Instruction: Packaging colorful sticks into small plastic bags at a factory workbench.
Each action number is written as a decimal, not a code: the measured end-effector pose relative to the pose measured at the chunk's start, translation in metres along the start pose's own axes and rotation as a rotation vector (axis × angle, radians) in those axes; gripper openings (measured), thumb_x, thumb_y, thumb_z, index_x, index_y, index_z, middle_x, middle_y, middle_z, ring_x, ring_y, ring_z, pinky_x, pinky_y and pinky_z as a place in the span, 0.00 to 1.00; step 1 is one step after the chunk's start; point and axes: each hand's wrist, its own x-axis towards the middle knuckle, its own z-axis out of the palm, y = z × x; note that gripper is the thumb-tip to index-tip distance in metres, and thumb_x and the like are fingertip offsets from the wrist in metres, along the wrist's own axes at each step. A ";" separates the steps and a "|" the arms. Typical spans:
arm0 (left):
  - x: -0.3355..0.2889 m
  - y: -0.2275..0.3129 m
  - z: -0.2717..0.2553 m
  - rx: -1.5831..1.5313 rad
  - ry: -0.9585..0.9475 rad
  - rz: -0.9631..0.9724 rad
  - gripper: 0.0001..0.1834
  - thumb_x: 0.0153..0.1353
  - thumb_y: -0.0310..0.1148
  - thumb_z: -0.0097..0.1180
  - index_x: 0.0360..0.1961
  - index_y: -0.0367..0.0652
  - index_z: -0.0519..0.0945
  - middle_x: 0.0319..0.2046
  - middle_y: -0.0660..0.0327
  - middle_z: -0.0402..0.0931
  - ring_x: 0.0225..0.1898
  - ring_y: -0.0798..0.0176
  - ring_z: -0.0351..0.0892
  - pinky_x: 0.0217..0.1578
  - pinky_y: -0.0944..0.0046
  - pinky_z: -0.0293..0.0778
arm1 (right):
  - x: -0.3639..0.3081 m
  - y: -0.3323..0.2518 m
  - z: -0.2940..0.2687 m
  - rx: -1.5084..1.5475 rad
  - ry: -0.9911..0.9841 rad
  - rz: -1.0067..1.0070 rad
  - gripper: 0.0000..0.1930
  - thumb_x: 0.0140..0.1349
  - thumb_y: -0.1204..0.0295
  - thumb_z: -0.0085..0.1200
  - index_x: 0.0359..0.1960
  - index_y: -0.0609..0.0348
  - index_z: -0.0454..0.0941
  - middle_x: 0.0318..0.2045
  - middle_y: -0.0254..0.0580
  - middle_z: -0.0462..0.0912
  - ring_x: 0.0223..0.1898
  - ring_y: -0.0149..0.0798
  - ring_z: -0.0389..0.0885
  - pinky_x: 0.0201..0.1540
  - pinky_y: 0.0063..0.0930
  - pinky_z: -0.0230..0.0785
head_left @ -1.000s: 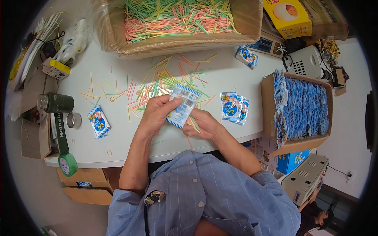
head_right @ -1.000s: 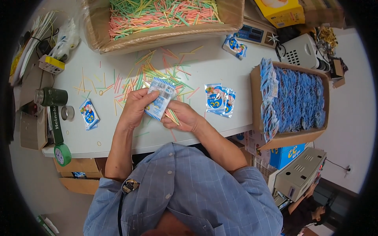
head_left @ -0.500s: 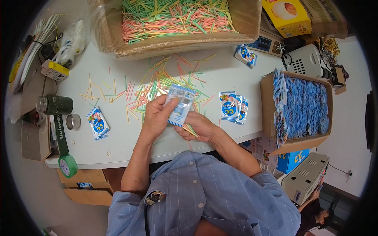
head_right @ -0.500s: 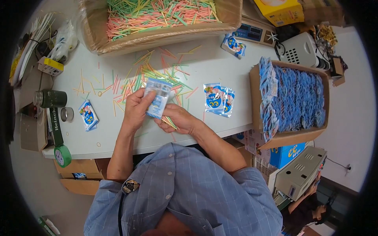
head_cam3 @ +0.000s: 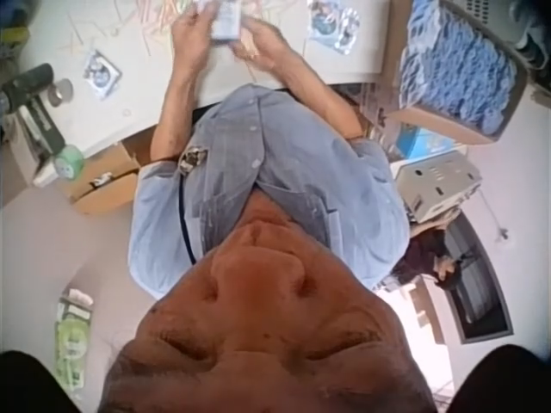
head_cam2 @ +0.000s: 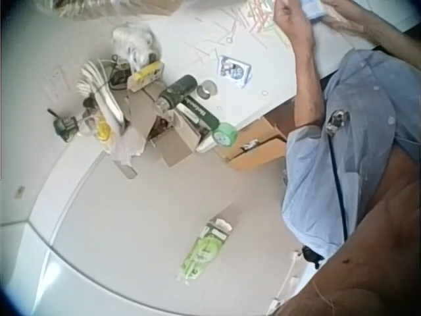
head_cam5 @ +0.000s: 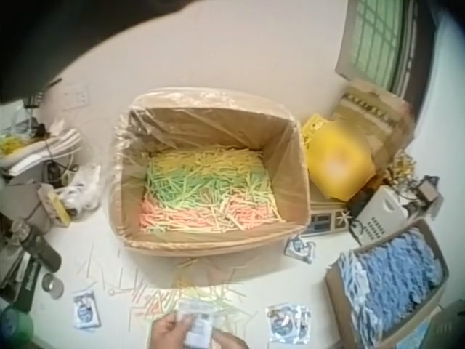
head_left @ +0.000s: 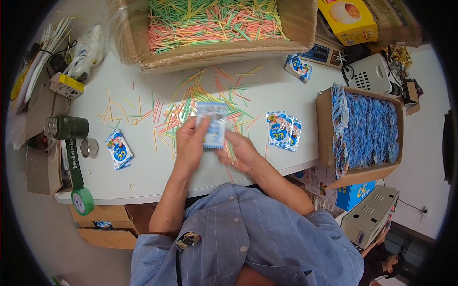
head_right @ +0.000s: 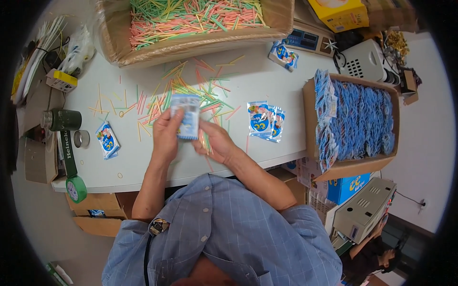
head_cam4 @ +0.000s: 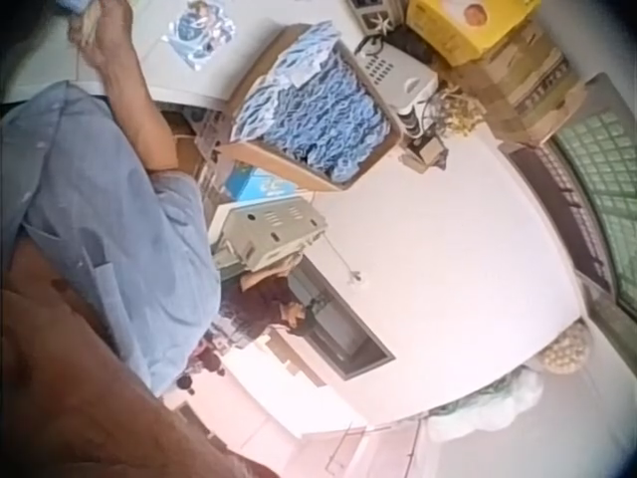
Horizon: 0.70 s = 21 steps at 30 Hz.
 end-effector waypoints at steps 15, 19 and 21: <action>0.008 -0.027 0.029 -0.643 0.231 0.074 0.16 0.74 0.37 0.45 0.54 0.38 0.74 0.47 0.59 0.78 0.49 0.64 0.79 0.51 0.61 0.75 | 0.034 -0.007 0.047 0.165 0.146 -0.669 0.11 0.74 0.63 0.44 0.40 0.58 0.68 0.31 0.39 0.74 0.34 0.34 0.76 0.41 0.30 0.74; 0.016 -0.027 0.028 -0.799 0.207 0.016 0.16 0.74 0.38 0.44 0.54 0.38 0.72 0.47 0.57 0.78 0.49 0.60 0.80 0.52 0.59 0.76 | 0.031 -0.005 0.056 0.059 0.108 -0.675 0.10 0.73 0.64 0.44 0.41 0.58 0.70 0.36 0.44 0.78 0.40 0.36 0.78 0.47 0.31 0.73; 0.016 -0.028 0.028 -0.784 0.203 0.021 0.16 0.73 0.37 0.45 0.54 0.38 0.72 0.47 0.57 0.78 0.49 0.60 0.80 0.52 0.59 0.76 | 0.030 -0.007 0.051 0.100 0.066 -0.665 0.11 0.73 0.63 0.44 0.41 0.58 0.71 0.37 0.45 0.78 0.41 0.37 0.78 0.48 0.32 0.73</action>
